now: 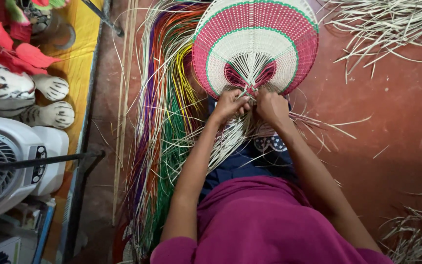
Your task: Weaving a hand fan using colored strips of material
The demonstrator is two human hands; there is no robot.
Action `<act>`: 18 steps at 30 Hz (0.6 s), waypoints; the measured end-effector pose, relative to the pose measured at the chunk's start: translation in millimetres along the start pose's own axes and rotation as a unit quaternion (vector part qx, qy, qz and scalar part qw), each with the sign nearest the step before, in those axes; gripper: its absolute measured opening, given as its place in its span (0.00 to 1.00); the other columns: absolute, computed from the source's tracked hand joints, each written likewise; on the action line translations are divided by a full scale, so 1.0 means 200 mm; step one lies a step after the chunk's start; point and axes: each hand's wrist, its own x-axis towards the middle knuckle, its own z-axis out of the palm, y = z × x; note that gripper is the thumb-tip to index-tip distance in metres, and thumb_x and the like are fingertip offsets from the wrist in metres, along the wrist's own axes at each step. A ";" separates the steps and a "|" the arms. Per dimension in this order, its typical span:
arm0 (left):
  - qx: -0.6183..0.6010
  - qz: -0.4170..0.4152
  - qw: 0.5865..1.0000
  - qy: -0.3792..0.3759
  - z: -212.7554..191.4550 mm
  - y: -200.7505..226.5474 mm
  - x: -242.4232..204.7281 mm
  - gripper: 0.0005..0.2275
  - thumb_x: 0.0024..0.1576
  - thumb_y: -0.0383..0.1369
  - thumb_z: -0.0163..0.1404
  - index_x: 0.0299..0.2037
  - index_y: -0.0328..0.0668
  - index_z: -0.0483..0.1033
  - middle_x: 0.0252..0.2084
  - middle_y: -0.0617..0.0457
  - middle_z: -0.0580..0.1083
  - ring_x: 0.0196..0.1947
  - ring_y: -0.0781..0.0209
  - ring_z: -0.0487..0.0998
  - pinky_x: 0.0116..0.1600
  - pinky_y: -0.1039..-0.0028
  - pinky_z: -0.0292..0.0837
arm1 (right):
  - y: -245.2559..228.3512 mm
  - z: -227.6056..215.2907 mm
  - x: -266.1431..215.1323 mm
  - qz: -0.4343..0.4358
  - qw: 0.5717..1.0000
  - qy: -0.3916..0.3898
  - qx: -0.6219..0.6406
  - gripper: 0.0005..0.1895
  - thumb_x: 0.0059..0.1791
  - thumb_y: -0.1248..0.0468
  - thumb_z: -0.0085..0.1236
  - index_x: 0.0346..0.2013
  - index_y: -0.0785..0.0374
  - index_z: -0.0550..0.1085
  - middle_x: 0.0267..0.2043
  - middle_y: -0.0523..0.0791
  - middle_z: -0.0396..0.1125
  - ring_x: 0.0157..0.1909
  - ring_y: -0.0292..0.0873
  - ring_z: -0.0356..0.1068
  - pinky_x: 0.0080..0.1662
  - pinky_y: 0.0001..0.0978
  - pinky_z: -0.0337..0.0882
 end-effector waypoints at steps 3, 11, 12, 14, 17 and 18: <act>-0.046 -0.016 0.999 -0.017 -0.02 -0.04 0.01 0.06 0.49 0.30 0.49 0.27 0.37 0.66 0.19 0.45 0.72 0.08 0.72 0.66 0.09 0.88 0.52 | 0.02 0.02 -0.01 -0.006 1.000 0.000 0.006 0.17 0.48 0.51 0.31 0.30 0.57 0.67 0.25 0.55 0.67 0.34 0.60 0.69 0.37 0.51 0.68; 0.031 0.038 0.999 0.024 0.02 0.10 -0.04 0.04 0.48 0.27 0.48 0.22 0.41 0.71 0.12 0.54 0.69 0.08 0.78 0.60 0.13 0.90 0.47 | 0.03 -0.04 0.00 -0.259 0.933 0.242 0.053 0.05 0.38 0.67 0.54 0.28 0.61 0.69 0.30 0.49 0.59 0.38 0.55 0.62 0.38 0.41 0.64; 0.045 0.046 0.998 0.028 0.02 0.10 -0.04 0.04 0.49 0.28 0.47 0.22 0.42 0.71 0.12 0.55 0.69 0.08 0.78 0.60 0.14 0.91 0.48 | 0.03 -0.03 0.03 -0.322 0.909 0.244 0.105 0.04 0.38 0.69 0.52 0.27 0.61 0.69 0.29 0.49 0.57 0.36 0.56 0.61 0.37 0.41 0.63; 0.062 0.050 0.996 0.031 0.03 0.16 -0.09 0.04 0.48 0.30 0.48 0.22 0.43 0.72 0.12 0.55 0.69 0.10 0.77 0.61 0.17 0.90 0.50 | 0.07 0.02 0.06 -0.313 0.911 0.233 0.129 0.05 0.38 0.69 0.53 0.27 0.61 0.70 0.29 0.50 0.58 0.35 0.57 0.61 0.37 0.44 0.62; 0.059 0.062 0.995 0.053 0.02 -0.01 -0.02 0.04 0.49 0.31 0.49 0.25 0.43 0.72 0.13 0.55 0.69 0.10 0.77 0.62 0.17 0.90 0.52 | 0.14 0.08 0.12 -0.317 0.905 0.214 0.186 0.06 0.37 0.69 0.56 0.28 0.58 0.71 0.28 0.50 0.59 0.34 0.57 0.61 0.38 0.45 0.61; 0.039 0.071 0.994 0.073 0.02 -0.11 0.01 0.03 0.49 0.30 0.49 0.26 0.41 0.72 0.13 0.54 0.70 0.09 0.77 0.62 0.15 0.91 0.52 | 0.17 0.10 0.15 -0.329 0.895 0.208 0.219 0.08 0.36 0.69 0.57 0.27 0.56 0.71 0.28 0.48 0.60 0.34 0.56 0.62 0.39 0.43 0.61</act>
